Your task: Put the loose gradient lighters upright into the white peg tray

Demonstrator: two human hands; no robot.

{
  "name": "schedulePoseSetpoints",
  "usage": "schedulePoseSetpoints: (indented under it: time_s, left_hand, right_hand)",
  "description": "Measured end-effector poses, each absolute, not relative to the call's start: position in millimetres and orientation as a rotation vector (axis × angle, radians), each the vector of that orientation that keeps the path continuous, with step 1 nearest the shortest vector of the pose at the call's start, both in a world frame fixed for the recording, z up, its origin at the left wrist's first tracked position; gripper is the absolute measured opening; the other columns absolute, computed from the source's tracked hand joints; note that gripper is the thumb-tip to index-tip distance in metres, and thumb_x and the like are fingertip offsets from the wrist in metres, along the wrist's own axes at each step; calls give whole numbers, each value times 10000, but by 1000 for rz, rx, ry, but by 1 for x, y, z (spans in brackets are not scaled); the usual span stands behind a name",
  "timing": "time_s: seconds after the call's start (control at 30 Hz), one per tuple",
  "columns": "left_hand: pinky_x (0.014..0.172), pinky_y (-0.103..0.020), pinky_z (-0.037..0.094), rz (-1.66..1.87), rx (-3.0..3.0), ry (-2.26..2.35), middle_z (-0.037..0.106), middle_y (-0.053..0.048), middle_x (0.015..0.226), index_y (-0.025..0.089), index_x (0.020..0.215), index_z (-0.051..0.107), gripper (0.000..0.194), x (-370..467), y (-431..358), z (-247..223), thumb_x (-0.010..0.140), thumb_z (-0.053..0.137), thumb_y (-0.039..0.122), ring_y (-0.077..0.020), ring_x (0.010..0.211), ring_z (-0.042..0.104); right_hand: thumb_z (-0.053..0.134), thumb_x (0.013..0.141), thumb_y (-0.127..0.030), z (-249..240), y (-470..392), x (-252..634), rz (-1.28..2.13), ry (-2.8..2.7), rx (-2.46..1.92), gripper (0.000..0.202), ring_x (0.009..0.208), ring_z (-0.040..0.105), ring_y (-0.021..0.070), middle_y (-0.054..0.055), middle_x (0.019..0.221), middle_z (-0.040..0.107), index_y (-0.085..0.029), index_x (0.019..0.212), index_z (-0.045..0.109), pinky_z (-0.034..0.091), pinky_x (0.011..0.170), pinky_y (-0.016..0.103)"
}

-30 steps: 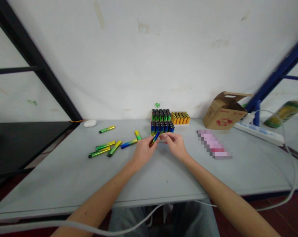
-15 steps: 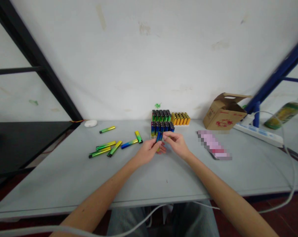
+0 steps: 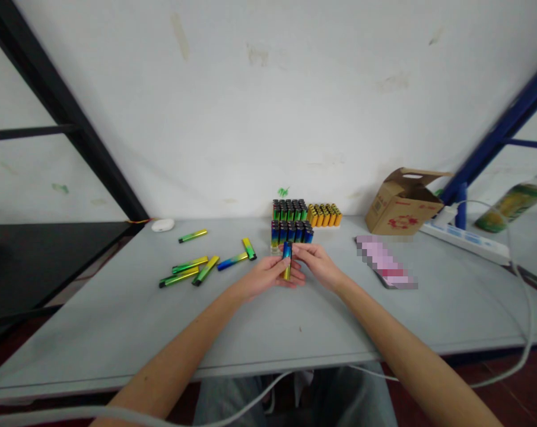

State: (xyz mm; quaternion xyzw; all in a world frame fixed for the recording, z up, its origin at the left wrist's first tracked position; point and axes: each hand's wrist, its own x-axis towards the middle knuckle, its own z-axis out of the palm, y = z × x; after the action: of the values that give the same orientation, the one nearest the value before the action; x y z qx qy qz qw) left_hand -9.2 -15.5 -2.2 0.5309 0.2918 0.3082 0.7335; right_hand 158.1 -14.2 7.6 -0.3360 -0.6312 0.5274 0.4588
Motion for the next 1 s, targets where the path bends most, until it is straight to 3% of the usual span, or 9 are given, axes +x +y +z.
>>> schedulePoseSetpoints:
  time_s: [0.17, 0.3, 0.4, 0.5, 0.67, 0.83, 0.9, 1.0]
  left_hand:
    - [750, -334, 538, 711, 1137, 684, 715, -125, 848, 107, 1002, 606, 419, -9, -18, 3, 814, 624, 481, -192, 779, 696]
    - [710, -299, 525, 761, 1151, 706, 696, -72, 820, 140, 1029, 597, 455, -10, -18, 6, 724, 729, 451, -151, 710, 672]
    - [693, -291, 518, 761, 1165, 702, 678, -59, 805, 134, 967, 595, 432, -11, -17, 5, 708, 742, 449, -141, 687, 658]
    - [686, -310, 519, 742, 1119, 683, 680, -79, 836, 134, 939, 567, 382, -10, -17, 5, 767, 687, 454, -156, 689, 665]
    - [700, -335, 508, 685, 1052, 604, 678, -101, 888, 140, 999, 539, 342, -11, -22, 7, 822, 635, 416, -183, 733, 671]
    - [716, -346, 491, 650, 1005, 521, 659, -103, 939, 154, 982, 540, 304, -12, -23, 8, 814, 644, 385, -180, 759, 648]
    - [655, -308, 477, 663, 952, 515, 629, -54, 826, 161, 918, 538, 236, -12, -22, 9, 817, 628, 355, -136, 653, 595]
    - [542, -254, 424, 708, 851, 541, 477, 24, 614, 155, 861, 550, 231, -14, -18, 14, 862, 513, 383, -91, 489, 439]
  right_hand:
    - [618, 775, -542, 11, -16, 157, 1272, -1520, -864, 379, 529, 432, 97, -41, 562, 470, -180, 666, 599, 373, 523, 234]
    - [678, 727, -524, 11, -15, 156, 1284, -1481, -890, 353, 553, 493, 106, -23, 638, 581, -177, 773, 632, 424, 581, 256]
    - [668, 727, -541, 9, -13, 156, 1330, -1382, -859, 403, 732, 602, 159, 45, 868, 693, -189, 923, 657, 478, 724, 301]
    - [525, 787, -625, 13, -11, 158, 1484, -1210, -729, 514, 986, 622, 209, 100, 1147, 669, -211, 1074, 627, 465, 894, 364]
    - [344, 848, -642, 23, -11, 165, 1622, -1049, -592, 589, 1179, 556, 231, 132, 1264, 612, -180, 1100, 609, 397, 1016, 398]
    - [278, 861, -655, 24, -12, 167, 1688, -974, -559, 645, 1137, 581, 248, 154, 1284, 592, -161, 1133, 590, 461, 915, 393]
    - [272, 869, -649, 23, -12, 166, 1687, -970, -570, 641, 1093, 601, 242, 155, 1278, 596, -163, 1150, 580, 473, 885, 384]
    - [283, 885, -625, 22, -11, 166, 1684, -955, -562, 605, 1042, 623, 223, 145, 1237, 623, -170, 1162, 569, 456, 915, 378]
